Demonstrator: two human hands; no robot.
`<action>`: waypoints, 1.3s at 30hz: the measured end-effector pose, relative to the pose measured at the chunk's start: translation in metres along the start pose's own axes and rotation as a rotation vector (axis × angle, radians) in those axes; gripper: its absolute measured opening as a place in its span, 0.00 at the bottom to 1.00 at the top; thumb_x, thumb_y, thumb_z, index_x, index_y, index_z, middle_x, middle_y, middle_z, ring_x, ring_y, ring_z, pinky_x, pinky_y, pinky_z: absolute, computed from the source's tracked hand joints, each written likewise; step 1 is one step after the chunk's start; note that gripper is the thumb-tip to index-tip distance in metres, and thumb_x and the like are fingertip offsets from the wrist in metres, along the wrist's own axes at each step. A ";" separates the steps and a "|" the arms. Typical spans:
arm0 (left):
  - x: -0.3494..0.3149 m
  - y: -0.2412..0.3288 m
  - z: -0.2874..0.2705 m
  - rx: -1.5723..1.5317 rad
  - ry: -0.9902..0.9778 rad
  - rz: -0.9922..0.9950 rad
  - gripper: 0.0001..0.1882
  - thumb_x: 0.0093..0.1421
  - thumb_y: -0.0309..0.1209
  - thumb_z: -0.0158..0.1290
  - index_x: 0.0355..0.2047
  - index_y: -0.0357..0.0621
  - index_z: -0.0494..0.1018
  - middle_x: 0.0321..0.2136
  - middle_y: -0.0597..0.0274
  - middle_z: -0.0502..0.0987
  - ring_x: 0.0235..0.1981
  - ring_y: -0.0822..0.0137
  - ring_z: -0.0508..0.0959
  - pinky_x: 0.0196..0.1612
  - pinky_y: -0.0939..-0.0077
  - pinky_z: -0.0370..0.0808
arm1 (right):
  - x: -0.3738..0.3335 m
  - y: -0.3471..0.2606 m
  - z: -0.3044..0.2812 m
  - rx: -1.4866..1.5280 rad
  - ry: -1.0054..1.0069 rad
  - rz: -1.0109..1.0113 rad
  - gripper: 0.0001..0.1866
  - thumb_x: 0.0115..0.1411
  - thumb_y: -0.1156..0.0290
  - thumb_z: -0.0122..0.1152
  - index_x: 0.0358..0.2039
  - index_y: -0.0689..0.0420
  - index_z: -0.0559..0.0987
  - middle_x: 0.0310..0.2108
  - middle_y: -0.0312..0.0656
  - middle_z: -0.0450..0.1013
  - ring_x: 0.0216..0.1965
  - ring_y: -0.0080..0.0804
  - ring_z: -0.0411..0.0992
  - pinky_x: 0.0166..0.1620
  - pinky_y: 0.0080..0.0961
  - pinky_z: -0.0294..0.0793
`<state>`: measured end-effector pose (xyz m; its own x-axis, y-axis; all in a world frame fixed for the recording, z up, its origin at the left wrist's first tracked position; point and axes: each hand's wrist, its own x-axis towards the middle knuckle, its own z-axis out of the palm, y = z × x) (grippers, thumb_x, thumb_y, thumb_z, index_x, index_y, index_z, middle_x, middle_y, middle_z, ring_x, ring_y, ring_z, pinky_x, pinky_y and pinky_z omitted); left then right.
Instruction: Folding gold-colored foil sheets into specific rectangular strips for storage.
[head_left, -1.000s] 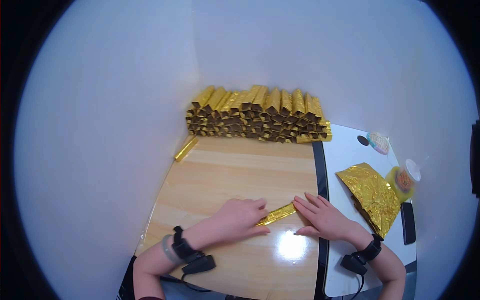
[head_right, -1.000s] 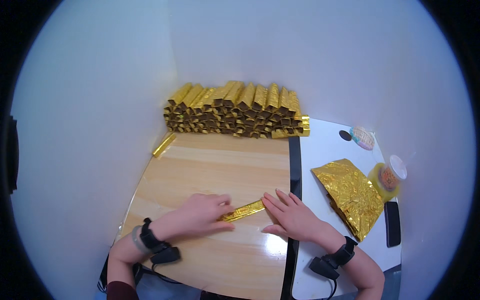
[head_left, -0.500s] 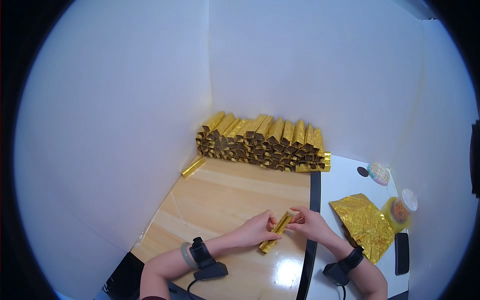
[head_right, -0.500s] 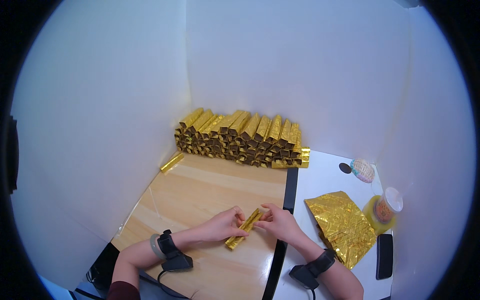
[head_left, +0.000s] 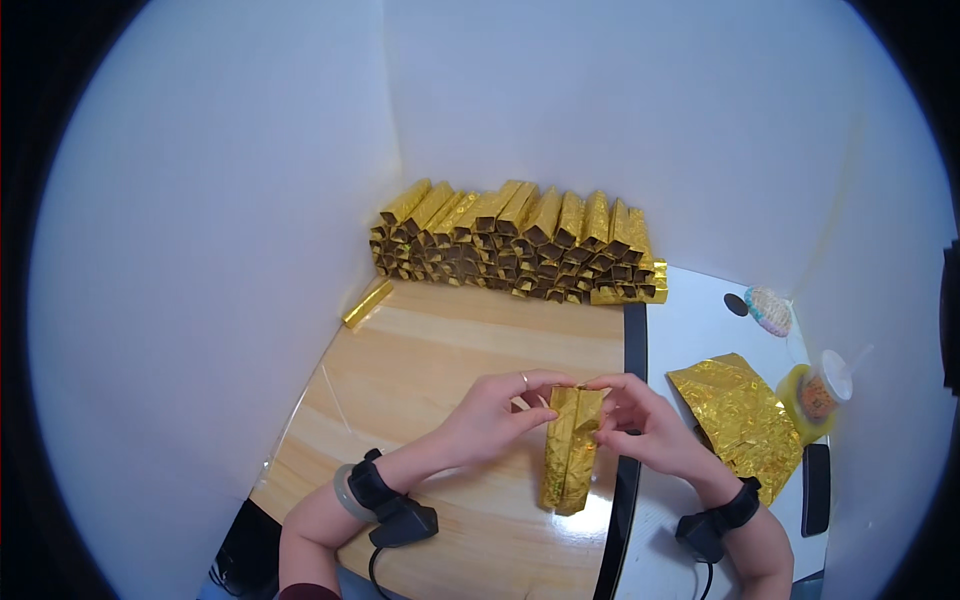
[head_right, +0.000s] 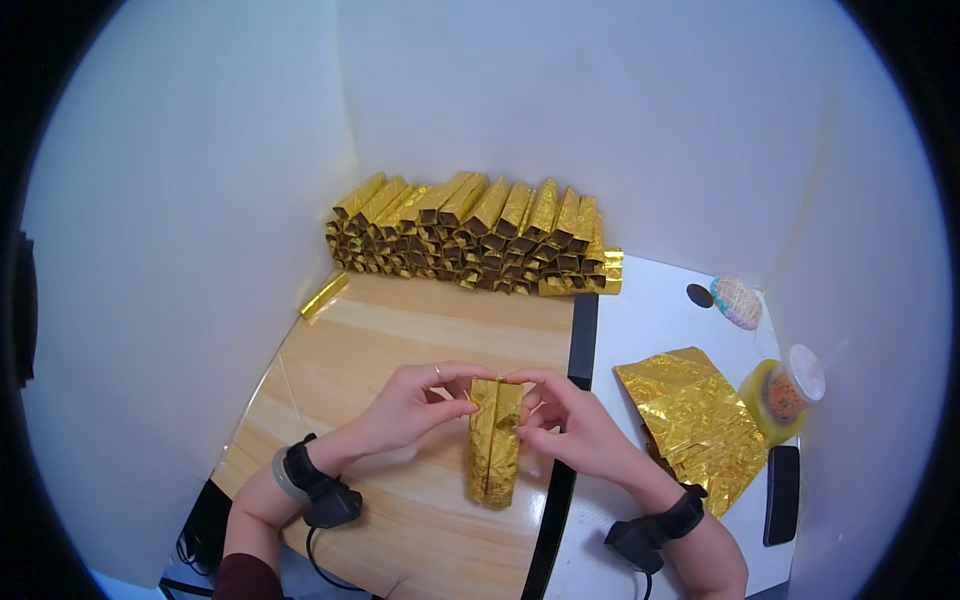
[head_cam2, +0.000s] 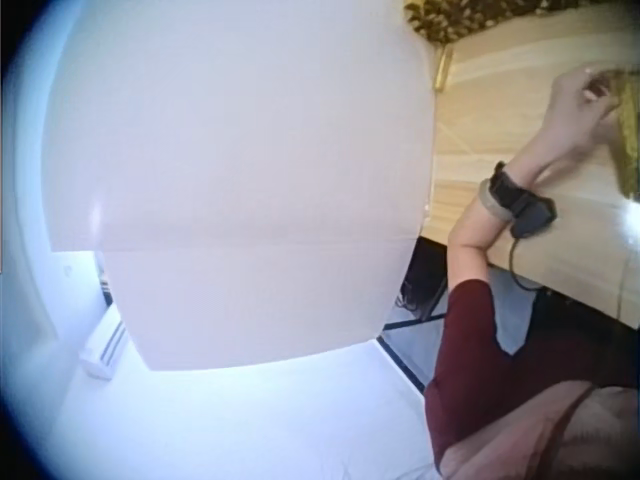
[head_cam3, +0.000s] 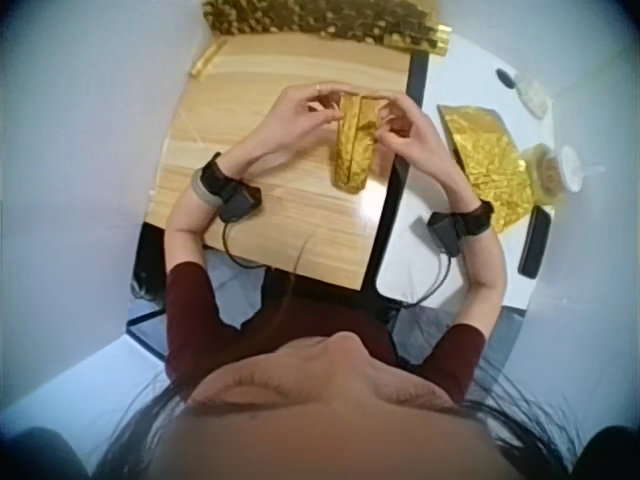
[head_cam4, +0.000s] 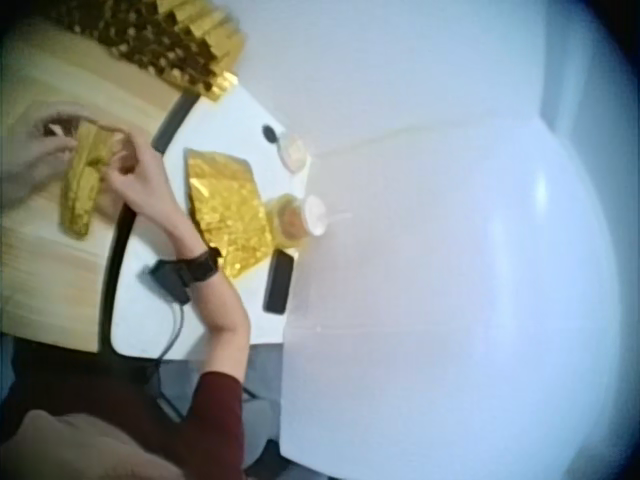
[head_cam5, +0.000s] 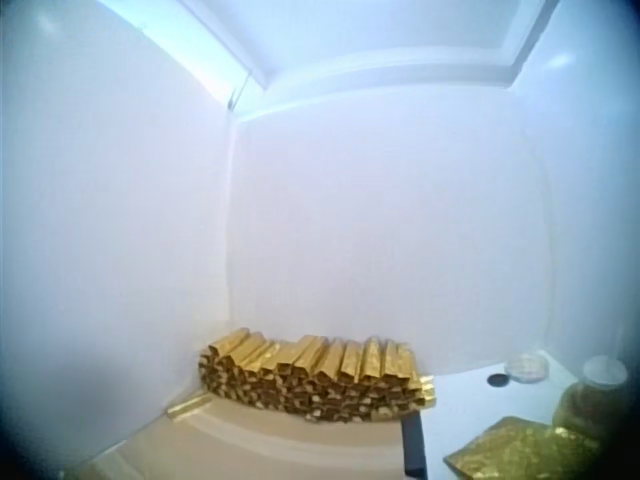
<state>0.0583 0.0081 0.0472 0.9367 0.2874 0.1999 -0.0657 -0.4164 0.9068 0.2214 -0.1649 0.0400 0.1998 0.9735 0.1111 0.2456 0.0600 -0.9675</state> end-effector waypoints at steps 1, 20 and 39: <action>0.000 0.005 -0.003 -0.009 -0.012 0.019 0.18 0.58 0.24 0.55 0.50 0.45 0.75 0.33 0.63 0.79 0.32 0.75 0.77 0.37 0.79 0.75 | -0.002 -0.008 -0.002 -0.040 0.006 -0.016 0.29 0.55 0.79 0.59 0.58 0.55 0.65 0.32 0.37 0.70 0.32 0.21 0.75 0.38 0.19 0.74; -0.019 0.053 -0.022 -0.125 -0.193 0.142 0.04 0.55 0.20 0.57 0.31 0.42 0.77 0.40 0.60 0.72 0.40 0.70 0.74 0.41 0.77 0.74 | -0.020 -0.059 0.005 -0.592 0.000 -0.534 0.20 0.50 0.78 0.66 0.45 0.54 0.75 0.40 0.38 0.75 0.35 0.34 0.77 0.35 0.24 0.78; -0.024 0.054 -0.010 0.654 -0.126 0.871 0.09 0.47 0.28 0.61 0.30 0.53 0.78 0.34 0.77 0.77 0.34 0.68 0.71 0.31 0.78 0.71 | -0.025 -0.063 0.007 -0.449 -0.086 -0.333 0.06 0.50 0.75 0.68 0.29 0.57 0.79 0.36 0.38 0.74 0.35 0.32 0.75 0.36 0.23 0.76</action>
<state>0.0291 -0.0121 0.0951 0.6882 -0.4023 0.6038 -0.5621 -0.8219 0.0930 0.1943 -0.1915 0.0966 -0.0308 0.9336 0.3569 0.6657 0.2855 -0.6894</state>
